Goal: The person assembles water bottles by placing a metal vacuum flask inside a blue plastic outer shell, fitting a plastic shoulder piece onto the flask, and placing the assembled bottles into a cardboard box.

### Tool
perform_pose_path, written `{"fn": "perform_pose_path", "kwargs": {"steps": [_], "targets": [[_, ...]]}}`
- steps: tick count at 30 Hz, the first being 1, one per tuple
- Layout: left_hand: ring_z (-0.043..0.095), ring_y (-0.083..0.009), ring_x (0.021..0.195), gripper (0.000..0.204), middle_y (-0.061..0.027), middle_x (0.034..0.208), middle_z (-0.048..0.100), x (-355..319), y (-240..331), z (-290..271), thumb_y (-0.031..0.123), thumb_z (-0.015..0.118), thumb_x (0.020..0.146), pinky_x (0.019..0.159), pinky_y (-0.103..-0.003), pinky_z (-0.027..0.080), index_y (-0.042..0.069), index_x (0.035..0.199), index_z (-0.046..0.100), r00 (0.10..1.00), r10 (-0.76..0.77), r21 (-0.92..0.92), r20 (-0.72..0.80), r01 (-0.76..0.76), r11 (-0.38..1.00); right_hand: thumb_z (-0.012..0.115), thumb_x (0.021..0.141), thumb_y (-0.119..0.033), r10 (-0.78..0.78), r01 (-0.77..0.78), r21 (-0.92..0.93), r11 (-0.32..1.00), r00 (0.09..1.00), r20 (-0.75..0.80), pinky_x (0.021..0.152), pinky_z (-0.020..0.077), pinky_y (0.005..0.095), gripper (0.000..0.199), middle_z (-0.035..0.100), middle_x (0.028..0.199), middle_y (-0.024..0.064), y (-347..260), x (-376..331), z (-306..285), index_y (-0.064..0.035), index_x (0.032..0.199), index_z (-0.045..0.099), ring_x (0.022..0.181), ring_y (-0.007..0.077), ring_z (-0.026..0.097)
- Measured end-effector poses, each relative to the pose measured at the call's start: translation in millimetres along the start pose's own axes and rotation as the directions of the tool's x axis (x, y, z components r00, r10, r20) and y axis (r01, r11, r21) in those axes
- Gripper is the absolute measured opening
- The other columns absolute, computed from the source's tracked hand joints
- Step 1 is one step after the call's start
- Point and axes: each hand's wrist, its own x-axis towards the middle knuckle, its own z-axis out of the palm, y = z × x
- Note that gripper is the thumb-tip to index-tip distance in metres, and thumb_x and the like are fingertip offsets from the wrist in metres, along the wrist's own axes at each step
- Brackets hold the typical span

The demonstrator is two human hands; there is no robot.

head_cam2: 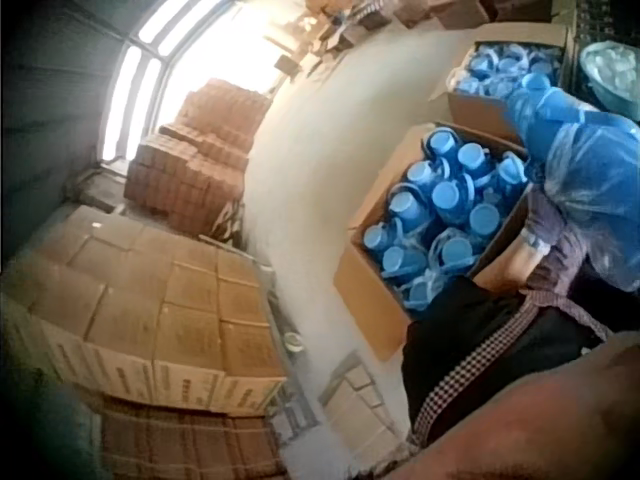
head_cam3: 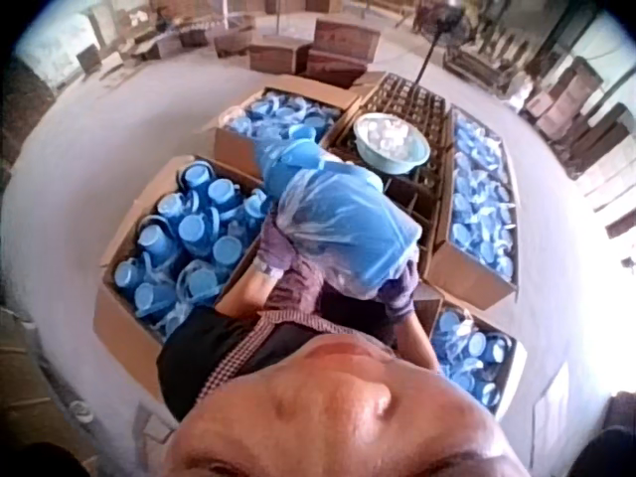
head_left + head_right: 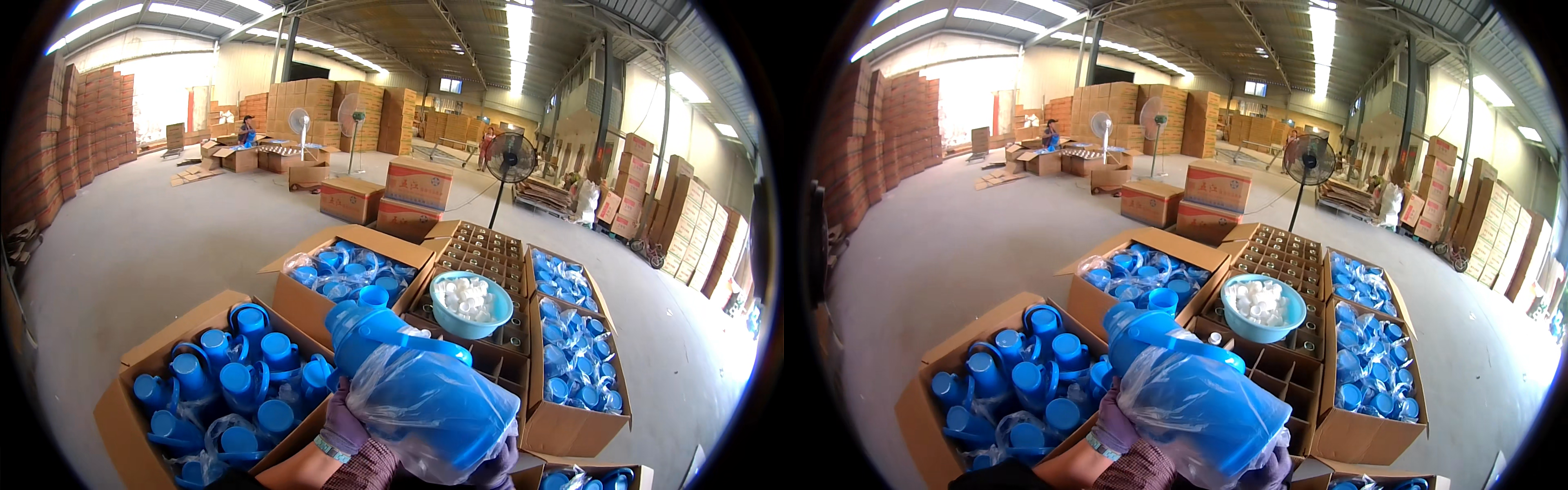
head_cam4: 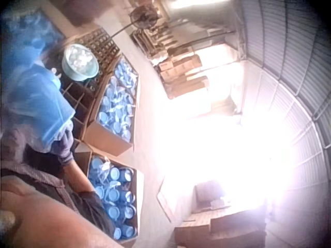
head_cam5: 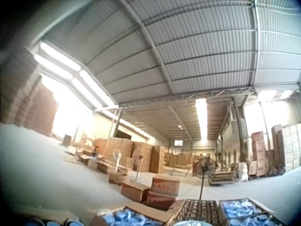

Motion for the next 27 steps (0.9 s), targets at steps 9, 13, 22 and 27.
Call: {"fn": "perform_pose_path", "kwargs": {"steps": [9, 13, 22, 27], "targets": [[0.046, -0.0419, 0.143, 0.071, -0.0192, 0.159, 0.047, -21.7, -16.7, 18.1, 0.057, 0.045, 0.107, 0.121, -0.062, 0.036, 0.005, 0.155, 0.042, 0.993, -0.113, -0.088, 0.014, 0.114, 0.99, 0.085, 0.078, -0.031, 0.213, -0.212, 0.032, 0.977, 0.976, -0.043, 0.074, 0.0558, 0.0391, 0.043, 0.072, 0.093, 0.0151, 1.5, 26.0, -23.7, -0.0038, 0.106, 0.067, 0.085, 0.0302, 0.071], [0.047, -0.0388, 0.142, 0.058, -0.0173, 0.154, 0.051, -1.6, -43.3, -23.5, 0.045, 0.047, 0.109, 0.119, -0.06, 0.038, 0.004, 0.15, 0.047, 0.993, -0.06, -0.16, 0.103, 0.076, 0.984, 0.084, 0.08, -0.029, 0.363, -0.388, 0.189, 0.902, 0.919, 0.157, 0.076, 0.0553, 0.0384, 0.043, 0.072, 0.096, 0.0142, -15.2, 30.5, -17.3, -0.0034, 0.109, 0.066, 0.087, 0.0288, 0.07], [0.066, -0.0286, 0.12, 0.038, -0.0183, 0.136, 0.064, -0.2, -44.4, -2.5, 0.023, 0.054, 0.109, 0.104, -0.046, 0.056, -0.003, 0.138, 0.055, 0.931, 0.321, 0.242, 0.172, -0.356, 0.903, 0.081, 0.084, -0.025, 0.439, -0.576, 0.22, 0.788, 0.775, 0.454, 0.081, 0.0543, 0.0368, 0.042, 0.07, 0.101, 0.0121, -17.4, 40.1, -26.5, -0.0023, 0.115, 0.065, 0.093, 0.0258, 0.068], [0.055, -0.0377, 0.137, 0.066, -0.0175, 0.155, 0.052, 0.9, -29.7, 6.4, 0.048, 0.051, 0.109, 0.118, -0.057, 0.043, 0.005, 0.157, 0.039, 0.984, 0.002, -0.083, 0.177, 0.013, 0.996, 0.079, 0.086, -0.023, 0.431, -0.617, 0.187, 0.764, 0.705, 0.562, 0.084, 0.0537, 0.0359, 0.042, 0.069, 0.104, 0.011, -18.5, 51.0, -26.3, -0.0018, 0.119, 0.064, 0.096, 0.0241, 0.066]]}}
